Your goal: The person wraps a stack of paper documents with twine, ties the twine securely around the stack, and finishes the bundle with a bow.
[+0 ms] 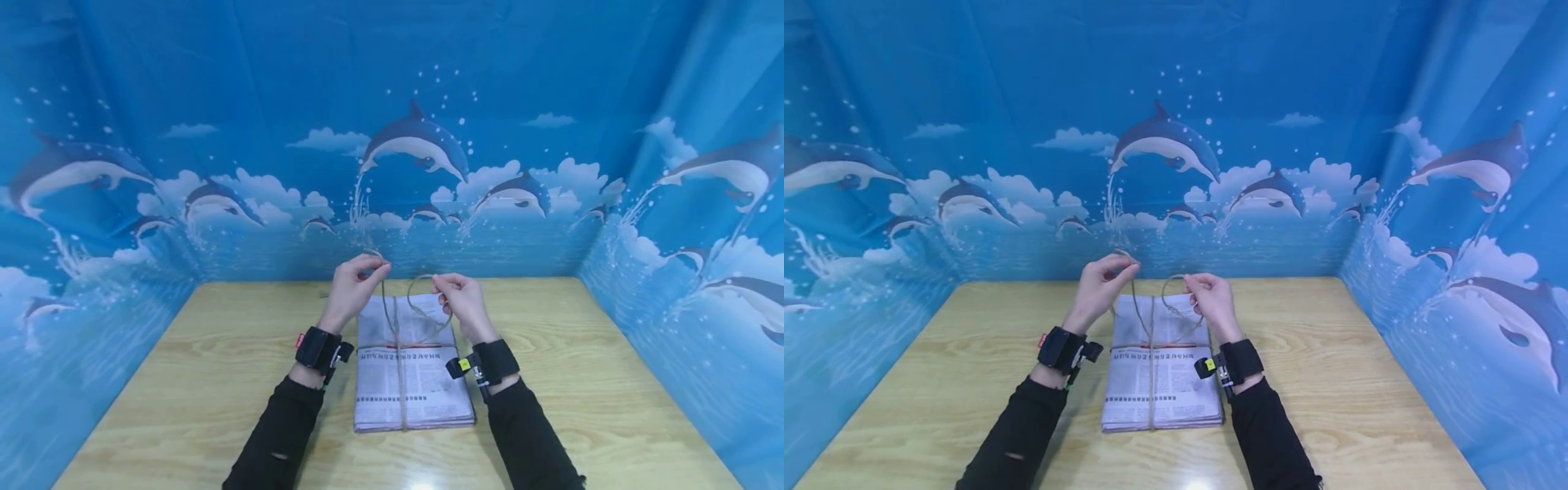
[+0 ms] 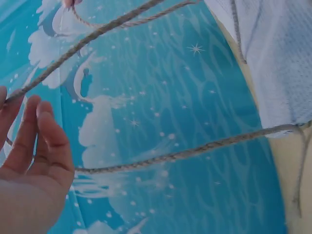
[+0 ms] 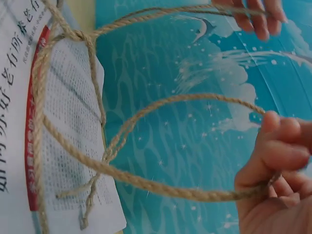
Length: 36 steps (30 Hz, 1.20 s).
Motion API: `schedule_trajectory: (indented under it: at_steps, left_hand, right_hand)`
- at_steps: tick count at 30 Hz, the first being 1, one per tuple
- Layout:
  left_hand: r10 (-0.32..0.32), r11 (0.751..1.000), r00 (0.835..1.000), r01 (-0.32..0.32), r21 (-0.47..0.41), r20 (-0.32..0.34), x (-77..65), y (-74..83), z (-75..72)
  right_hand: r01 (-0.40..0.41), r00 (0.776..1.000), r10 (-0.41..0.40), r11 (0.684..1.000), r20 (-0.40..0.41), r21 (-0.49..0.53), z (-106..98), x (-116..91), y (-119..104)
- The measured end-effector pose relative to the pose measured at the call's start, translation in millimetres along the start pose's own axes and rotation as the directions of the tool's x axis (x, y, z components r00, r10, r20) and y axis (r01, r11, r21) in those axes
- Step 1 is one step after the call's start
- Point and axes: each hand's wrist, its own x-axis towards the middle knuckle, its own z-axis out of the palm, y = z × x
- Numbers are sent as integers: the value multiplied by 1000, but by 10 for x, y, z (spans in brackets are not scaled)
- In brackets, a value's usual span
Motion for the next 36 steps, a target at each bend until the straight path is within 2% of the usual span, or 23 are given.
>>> schedule_trajectory:
  at_steps: [5,8,11,19,24,28,32,36]
  left_hand:
    - [64,997,994,-67,25,89,42,53,102]
    - [68,997,987,-73,34,145,35,52,169]
    - [38,999,981,-44,26,193,28,54,212]
    - [-28,999,971,22,29,239,119,133,283]
    - [-40,999,963,34,28,268,204,186,361]
    - [-37,999,956,30,30,292,241,221,427]
    - [-41,999,950,40,9,310,230,212,443]
    - [-110,994,947,104,35,302,143,110,407]
  right_hand:
    - [42,993,-30,994,117,-100,54,-87,-64]
    - [73,981,-45,987,189,-143,87,-95,-40]
    - [92,970,-51,982,239,-165,121,-118,-38]
    - [101,965,-54,979,255,-175,170,-125,-2]
    - [126,952,-63,972,299,-199,172,-141,5]
    - [145,951,-80,968,298,-203,183,-143,28]
    - [154,955,-91,965,283,-210,192,-131,39]
    - [102,960,-53,981,275,-165,168,-132,31]
